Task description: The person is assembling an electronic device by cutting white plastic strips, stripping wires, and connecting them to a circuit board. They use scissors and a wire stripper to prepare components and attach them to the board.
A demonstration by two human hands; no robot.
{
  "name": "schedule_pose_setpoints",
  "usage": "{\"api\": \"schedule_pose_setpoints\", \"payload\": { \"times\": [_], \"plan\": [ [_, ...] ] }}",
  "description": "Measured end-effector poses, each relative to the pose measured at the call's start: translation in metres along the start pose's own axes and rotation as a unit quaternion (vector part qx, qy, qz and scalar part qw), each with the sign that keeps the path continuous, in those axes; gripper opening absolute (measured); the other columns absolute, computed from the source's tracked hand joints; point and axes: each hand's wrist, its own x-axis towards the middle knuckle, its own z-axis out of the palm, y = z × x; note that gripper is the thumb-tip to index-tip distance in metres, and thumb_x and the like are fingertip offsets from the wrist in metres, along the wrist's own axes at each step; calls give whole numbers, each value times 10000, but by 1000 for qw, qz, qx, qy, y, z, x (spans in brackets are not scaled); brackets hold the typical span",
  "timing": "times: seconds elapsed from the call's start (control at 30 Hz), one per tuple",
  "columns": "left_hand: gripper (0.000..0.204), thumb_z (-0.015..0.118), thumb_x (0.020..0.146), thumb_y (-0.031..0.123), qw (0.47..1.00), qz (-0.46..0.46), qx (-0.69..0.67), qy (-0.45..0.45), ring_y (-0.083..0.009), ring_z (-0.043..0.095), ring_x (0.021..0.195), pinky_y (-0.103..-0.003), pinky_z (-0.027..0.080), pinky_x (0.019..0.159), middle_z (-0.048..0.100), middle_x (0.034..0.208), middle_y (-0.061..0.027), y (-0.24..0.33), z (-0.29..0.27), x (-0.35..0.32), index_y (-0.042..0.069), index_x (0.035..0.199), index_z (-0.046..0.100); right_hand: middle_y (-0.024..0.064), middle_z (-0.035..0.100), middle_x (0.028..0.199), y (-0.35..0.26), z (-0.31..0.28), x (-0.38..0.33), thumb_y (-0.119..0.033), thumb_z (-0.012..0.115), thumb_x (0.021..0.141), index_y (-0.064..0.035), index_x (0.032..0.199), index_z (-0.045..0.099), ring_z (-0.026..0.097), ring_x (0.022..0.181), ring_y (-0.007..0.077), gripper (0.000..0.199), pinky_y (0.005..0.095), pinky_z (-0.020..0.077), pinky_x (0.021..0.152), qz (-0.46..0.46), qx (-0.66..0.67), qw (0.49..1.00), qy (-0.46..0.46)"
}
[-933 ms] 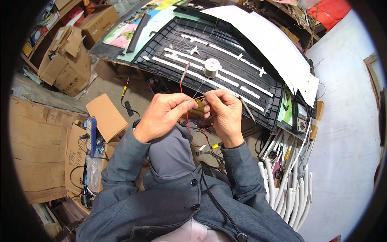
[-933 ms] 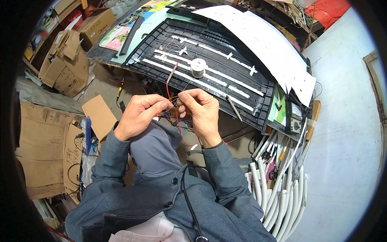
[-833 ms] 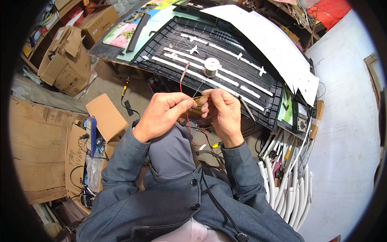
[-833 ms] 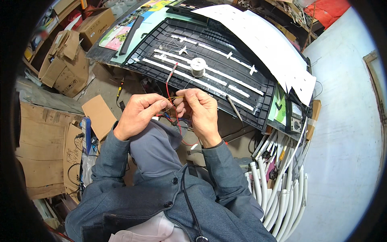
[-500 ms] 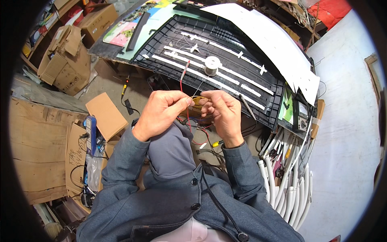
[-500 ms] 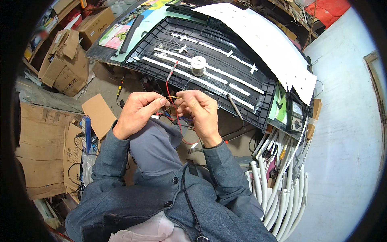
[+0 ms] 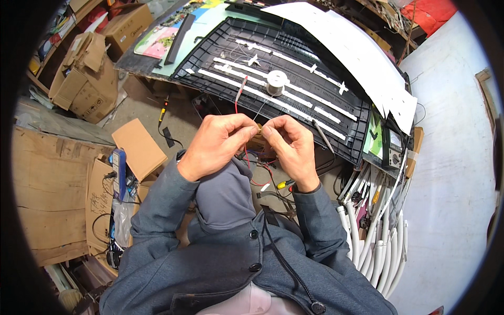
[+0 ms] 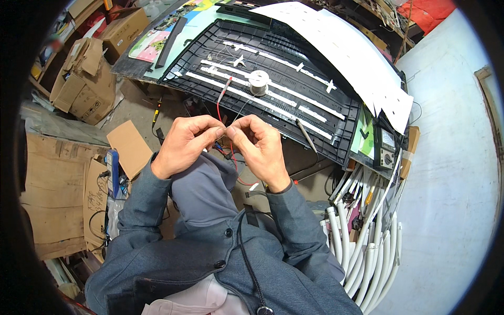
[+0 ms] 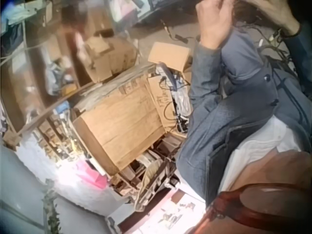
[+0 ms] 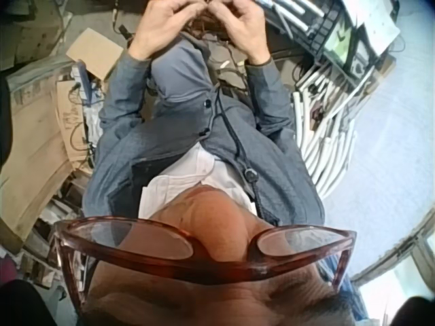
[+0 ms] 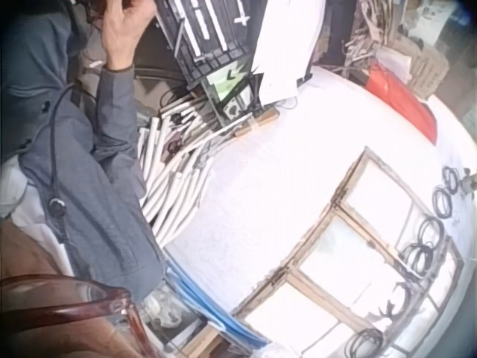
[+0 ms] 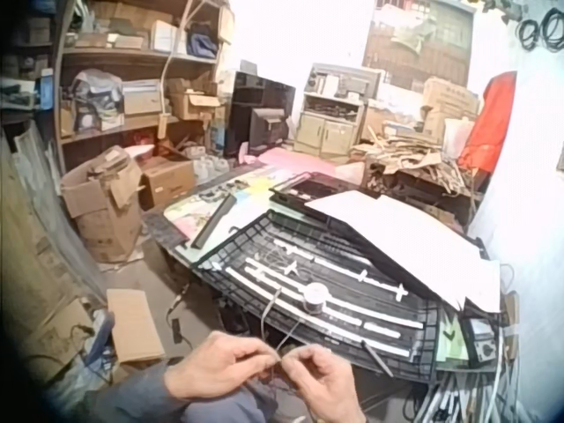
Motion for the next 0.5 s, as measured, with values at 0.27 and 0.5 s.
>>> {"api": "schedule_pose_setpoints", "payload": {
  "times": [0.27,0.5],
  "plan": [
    [182,642,994,137,995,-27,-97,13,-42,556,659,-202,460,592,672,801,-9,-6,-1,-2,-24,1034,718,60,719,911,10,7,-4,-29,719,916,32,1058,688,670,782,82,157,220,555,703,-47,72,995,44],
    [180,625,1001,128,993,-14,-112,18,-47,556,657,-211,469,596,653,785,-3,-6,-1,-1,-27,1032,710,42,723,871,14,7,-5,-13,707,920,24,1006,738,641,709,69,99,205,526,633,-53,73,993,78]
  ]
}}
